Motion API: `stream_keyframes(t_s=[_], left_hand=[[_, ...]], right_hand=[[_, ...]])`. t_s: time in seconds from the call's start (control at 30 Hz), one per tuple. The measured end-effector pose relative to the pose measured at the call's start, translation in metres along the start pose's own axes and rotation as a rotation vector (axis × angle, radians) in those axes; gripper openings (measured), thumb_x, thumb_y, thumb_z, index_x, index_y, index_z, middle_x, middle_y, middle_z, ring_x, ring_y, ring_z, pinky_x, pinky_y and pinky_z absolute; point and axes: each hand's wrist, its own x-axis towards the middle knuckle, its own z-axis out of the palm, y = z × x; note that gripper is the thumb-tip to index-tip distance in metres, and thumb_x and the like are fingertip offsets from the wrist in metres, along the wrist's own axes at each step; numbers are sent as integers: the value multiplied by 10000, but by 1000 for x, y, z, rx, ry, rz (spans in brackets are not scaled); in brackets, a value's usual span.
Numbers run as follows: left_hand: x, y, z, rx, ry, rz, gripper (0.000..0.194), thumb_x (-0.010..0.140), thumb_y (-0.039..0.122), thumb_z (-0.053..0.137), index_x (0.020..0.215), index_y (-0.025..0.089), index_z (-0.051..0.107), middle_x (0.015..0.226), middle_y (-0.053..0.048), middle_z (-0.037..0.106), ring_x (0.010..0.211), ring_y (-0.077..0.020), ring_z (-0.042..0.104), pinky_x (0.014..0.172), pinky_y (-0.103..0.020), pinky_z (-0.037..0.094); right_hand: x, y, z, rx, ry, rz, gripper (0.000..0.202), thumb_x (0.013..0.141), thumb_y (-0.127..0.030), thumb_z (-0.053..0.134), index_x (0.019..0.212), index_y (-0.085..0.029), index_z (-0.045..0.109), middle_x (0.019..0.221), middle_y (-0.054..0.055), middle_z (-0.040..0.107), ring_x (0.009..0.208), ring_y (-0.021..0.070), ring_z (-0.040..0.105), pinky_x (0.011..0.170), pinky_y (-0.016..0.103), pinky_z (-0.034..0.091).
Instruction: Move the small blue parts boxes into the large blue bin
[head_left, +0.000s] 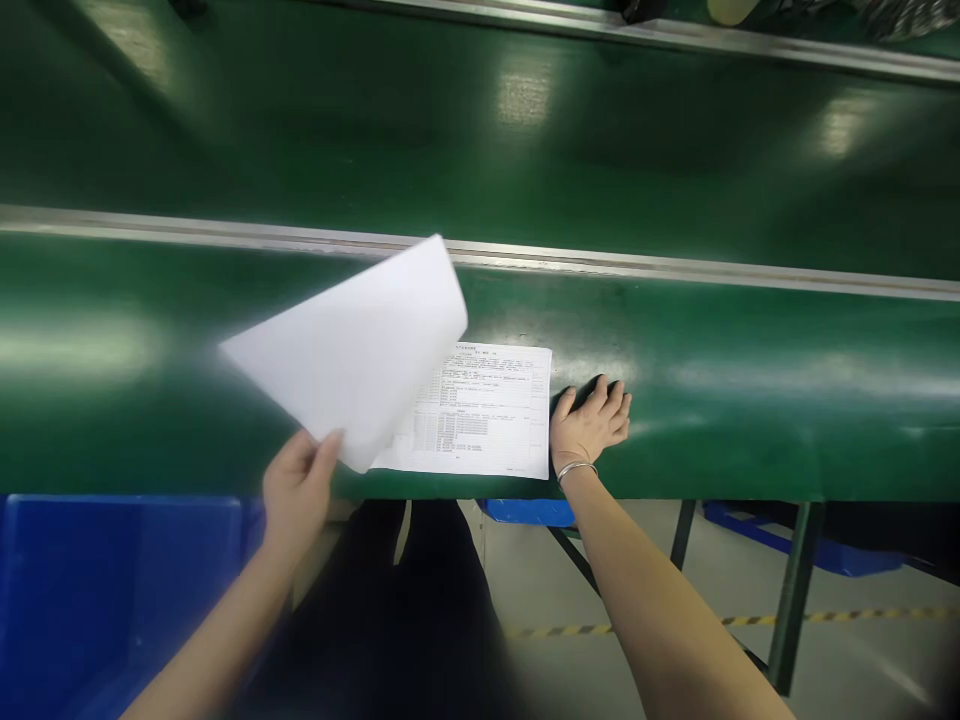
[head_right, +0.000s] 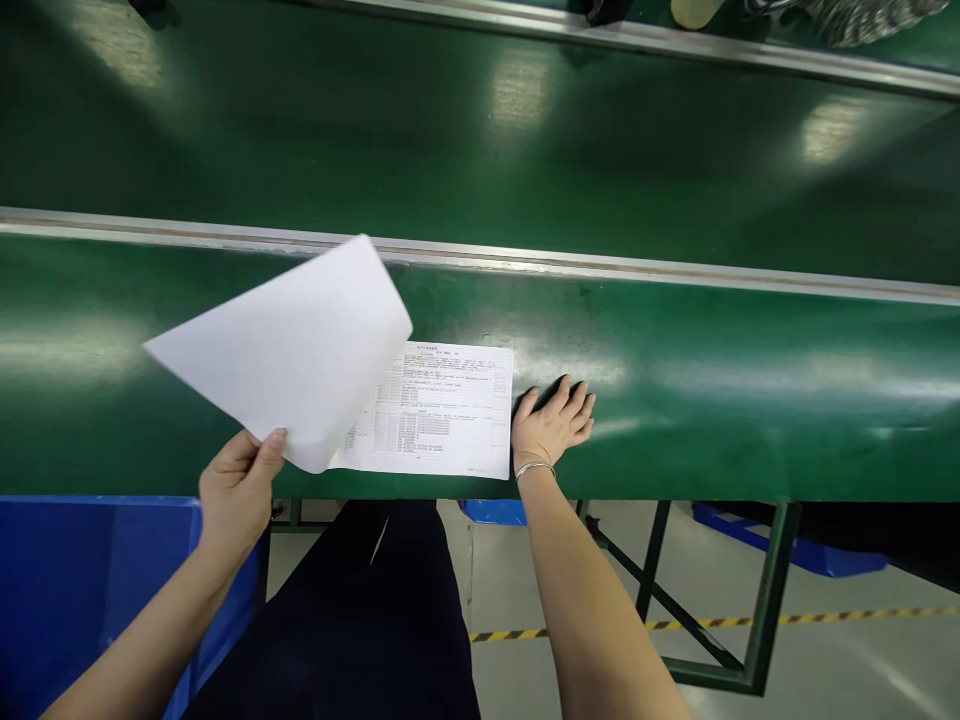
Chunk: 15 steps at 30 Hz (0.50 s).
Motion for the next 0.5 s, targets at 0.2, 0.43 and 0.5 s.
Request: stream_keyframes(t_s=[0.2, 0.43, 0.5], left_hand=[[-20, 8, 62, 294, -414, 777, 259, 927, 231, 538, 677, 170, 562, 635, -1, 581, 603, -128, 525, 582, -254, 428], [-23, 9, 109, 513, -602, 879, 402, 854, 195, 569, 1250, 130, 550, 1356, -184, 509, 1338, -328, 394, 1106, -524, 321], [-20, 10, 108, 587, -589, 803, 636, 817, 295, 632, 1393, 120, 429, 1531, -201, 301, 1446, -370, 178, 1158, -613, 144]], right_hand=[[1, 1, 1, 14, -17, 6, 574, 925, -452, 371, 1430, -180, 384, 1512, 170, 347, 1414, 350, 247, 1075, 611, 240], [1, 1, 2, -3, 12, -11, 578, 919, -451, 388, 1422, -166, 394, 1505, 172, 360, 1405, 353, 270, 1075, 600, 255], [0, 1, 2, -3, 9, -16, 576, 919, -444, 384, 1428, -176, 383, 1503, 176, 357, 1404, 360, 269, 1063, 619, 258]])
